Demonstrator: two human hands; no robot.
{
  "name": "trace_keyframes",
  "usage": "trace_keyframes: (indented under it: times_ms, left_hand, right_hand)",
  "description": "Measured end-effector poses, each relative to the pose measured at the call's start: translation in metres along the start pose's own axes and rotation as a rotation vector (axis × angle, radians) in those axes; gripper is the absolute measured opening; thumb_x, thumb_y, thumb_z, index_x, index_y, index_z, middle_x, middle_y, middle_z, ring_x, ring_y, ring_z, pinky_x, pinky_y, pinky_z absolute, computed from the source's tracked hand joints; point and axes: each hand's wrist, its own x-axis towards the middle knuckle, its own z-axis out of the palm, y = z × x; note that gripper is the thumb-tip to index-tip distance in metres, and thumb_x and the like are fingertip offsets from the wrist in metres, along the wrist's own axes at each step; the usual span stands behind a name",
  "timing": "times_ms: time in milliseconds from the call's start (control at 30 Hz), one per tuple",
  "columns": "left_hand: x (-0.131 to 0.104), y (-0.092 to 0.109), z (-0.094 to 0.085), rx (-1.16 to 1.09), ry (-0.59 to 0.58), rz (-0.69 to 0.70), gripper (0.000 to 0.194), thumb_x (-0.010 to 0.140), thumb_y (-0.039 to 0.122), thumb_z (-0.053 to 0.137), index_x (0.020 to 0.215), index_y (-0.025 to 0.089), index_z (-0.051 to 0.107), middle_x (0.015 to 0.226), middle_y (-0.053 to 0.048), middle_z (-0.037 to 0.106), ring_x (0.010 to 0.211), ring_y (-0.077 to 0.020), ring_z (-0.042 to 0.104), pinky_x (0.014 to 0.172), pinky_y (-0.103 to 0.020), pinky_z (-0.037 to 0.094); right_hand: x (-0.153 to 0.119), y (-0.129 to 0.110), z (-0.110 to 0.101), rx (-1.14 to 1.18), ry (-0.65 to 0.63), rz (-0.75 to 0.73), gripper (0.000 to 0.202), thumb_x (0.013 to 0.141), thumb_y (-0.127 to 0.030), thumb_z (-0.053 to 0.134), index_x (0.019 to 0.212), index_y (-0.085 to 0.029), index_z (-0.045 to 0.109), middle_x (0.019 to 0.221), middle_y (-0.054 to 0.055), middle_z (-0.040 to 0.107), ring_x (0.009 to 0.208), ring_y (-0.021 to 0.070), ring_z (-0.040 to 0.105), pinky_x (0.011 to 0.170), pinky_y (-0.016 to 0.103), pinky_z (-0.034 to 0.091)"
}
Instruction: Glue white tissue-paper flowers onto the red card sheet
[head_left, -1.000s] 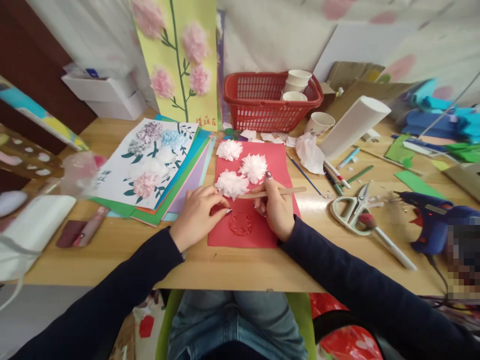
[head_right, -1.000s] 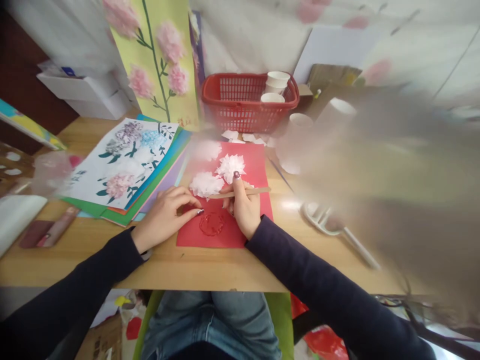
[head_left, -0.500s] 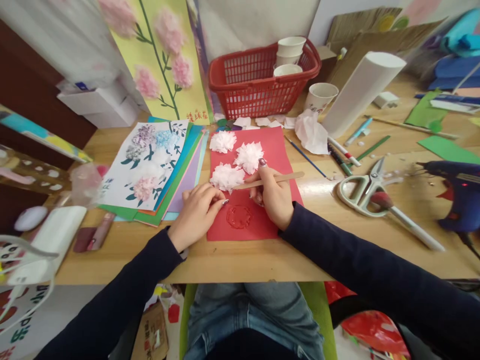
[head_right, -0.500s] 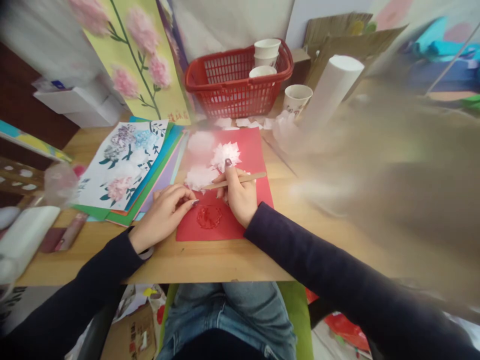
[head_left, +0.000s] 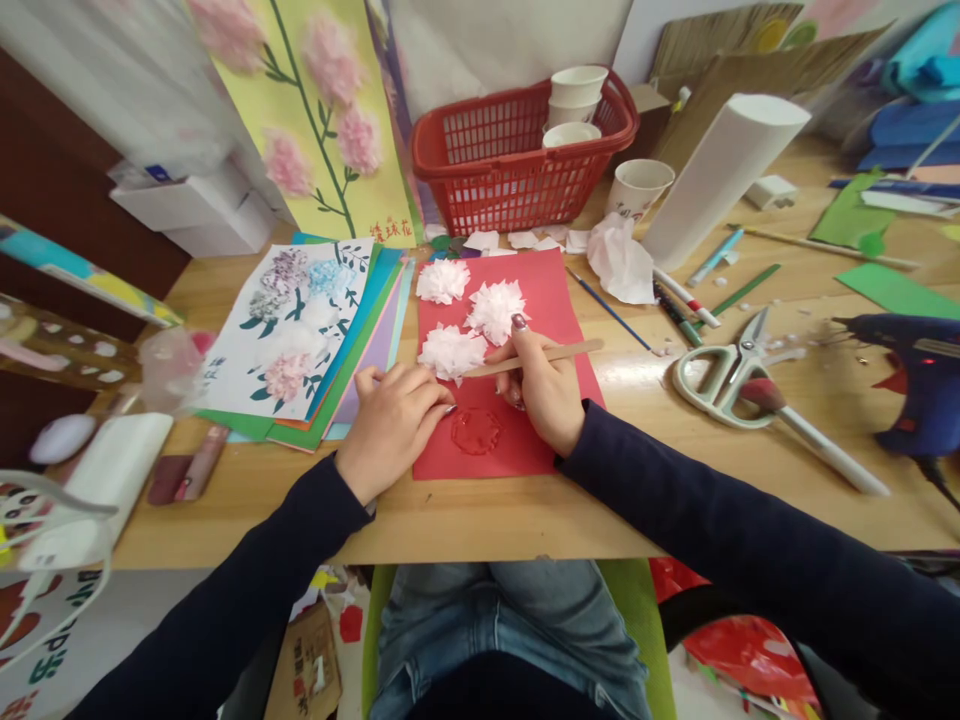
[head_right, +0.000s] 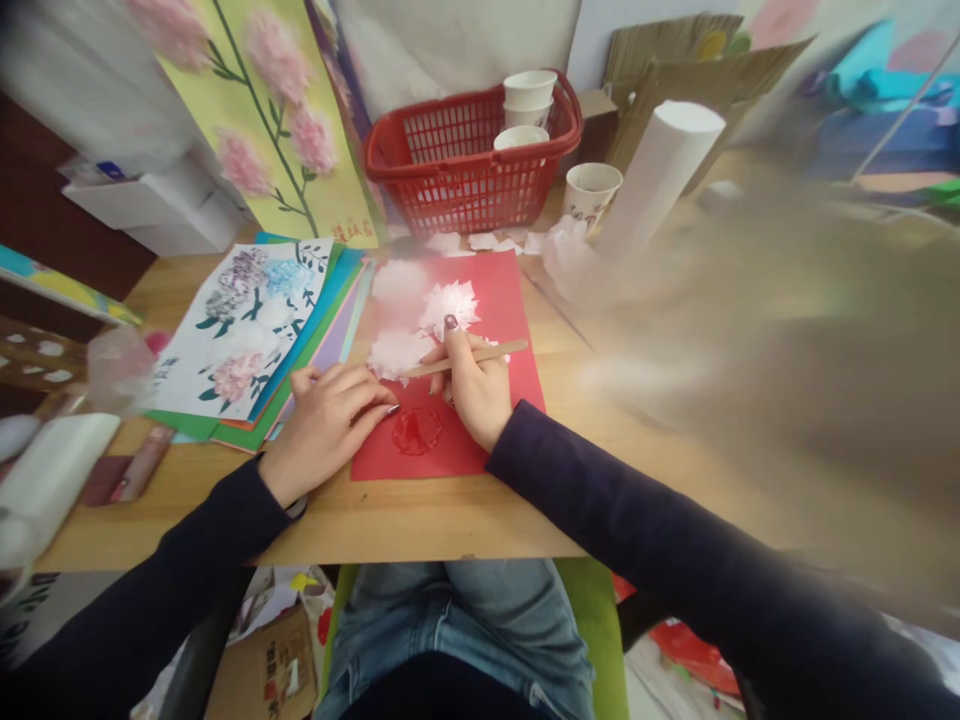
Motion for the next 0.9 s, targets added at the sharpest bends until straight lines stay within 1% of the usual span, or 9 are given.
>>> trace_keyframes:
  times_ms: [100,200,333,533,733,800,900]
  left_hand:
    - [-0.0013,0.0019,-0.0016,0.031,0.006,0.037,0.016,0.099,0.018,0.053,0.088,0.020,0.065,0.091,-0.003,0.069,0.094,-0.0243,0.060,0.084,-0.043,0.025]
    - [-0.0016,0.0051,-0.0012,0.096,-0.011,0.053,0.019,0.100,0.016,0.049,0.090,0.018,0.064,0.091,-0.005,0.068,0.092,-0.0257,0.061,0.084,-0.044,0.026]
    - [-0.0010,0.0071,0.0013,0.140,-0.047,0.041,0.022,0.100,0.013,0.044,0.091,0.016,0.063,0.092,-0.007,0.066,0.093,-0.0276,0.061,0.086,-0.046,0.026]
    - [-0.0029,0.0020,0.0034,-0.043,-0.054,-0.054,0.017,0.098,0.013,0.046,0.090,0.018,0.060,0.094,-0.005,0.065,0.095,-0.0253,0.061,0.088,-0.044,0.027]
    - [-0.0011,0.0030,-0.0024,-0.182,-0.103,-0.185,0.014,0.096,0.017,0.048,0.085,0.020,0.057,0.093,-0.003,0.066,0.091,-0.0219,0.060,0.089,-0.043,0.029]
    - [-0.0003,0.0022,-0.0040,-0.229,-0.115,-0.209,0.013,0.094,0.018,0.049,0.085,0.020,0.057,0.092,-0.002,0.065,0.089,-0.0208,0.060,0.089,-0.042,0.030]
    - [-0.0004,-0.0020,-0.0054,-0.339,-0.123,-0.229,0.014,0.094,0.021,0.047,0.084,0.020,0.057,0.090,-0.002,0.064,0.085,-0.0193,0.059,0.085,-0.039,0.036]
  right_hand:
    - [-0.0003,-0.0007,0.0001,-0.011,-0.005,0.005,0.059,0.083,-0.071,0.057,0.058,-0.018,0.062,0.037,-0.004,0.049,0.031,0.0065,0.038,0.034,0.020,0.032]
    - [-0.0009,-0.0009,-0.0002,-0.008,-0.012,0.003,0.059,0.083,-0.071,0.057,0.057,-0.018,0.061,0.037,-0.004,0.049,0.032,0.0065,0.039,0.035,0.020,0.033]
    - [-0.0013,-0.0013,-0.0001,-0.009,-0.009,0.014,0.059,0.083,-0.071,0.057,0.056,-0.018,0.060,0.036,-0.004,0.049,0.032,0.0061,0.038,0.034,0.020,0.031]
    - [-0.0009,-0.0015,0.0004,-0.012,-0.006,0.010,0.058,0.085,-0.069,0.056,0.056,-0.018,0.061,0.036,-0.004,0.048,0.031,0.0059,0.037,0.034,0.020,0.030]
    - [-0.0003,-0.0015,0.0005,-0.024,0.000,0.025,0.057,0.088,-0.066,0.055,0.056,-0.018,0.060,0.036,-0.004,0.048,0.031,0.0063,0.036,0.035,0.020,0.031]
    - [-0.0001,-0.0012,0.0004,-0.023,-0.005,0.022,0.057,0.088,-0.065,0.055,0.056,-0.018,0.060,0.036,-0.004,0.048,0.031,0.0063,0.036,0.035,0.020,0.031]
    - [-0.0001,-0.0010,0.0003,-0.024,-0.013,0.015,0.057,0.087,-0.065,0.055,0.056,-0.018,0.061,0.037,-0.004,0.048,0.032,0.0062,0.036,0.035,0.020,0.031]
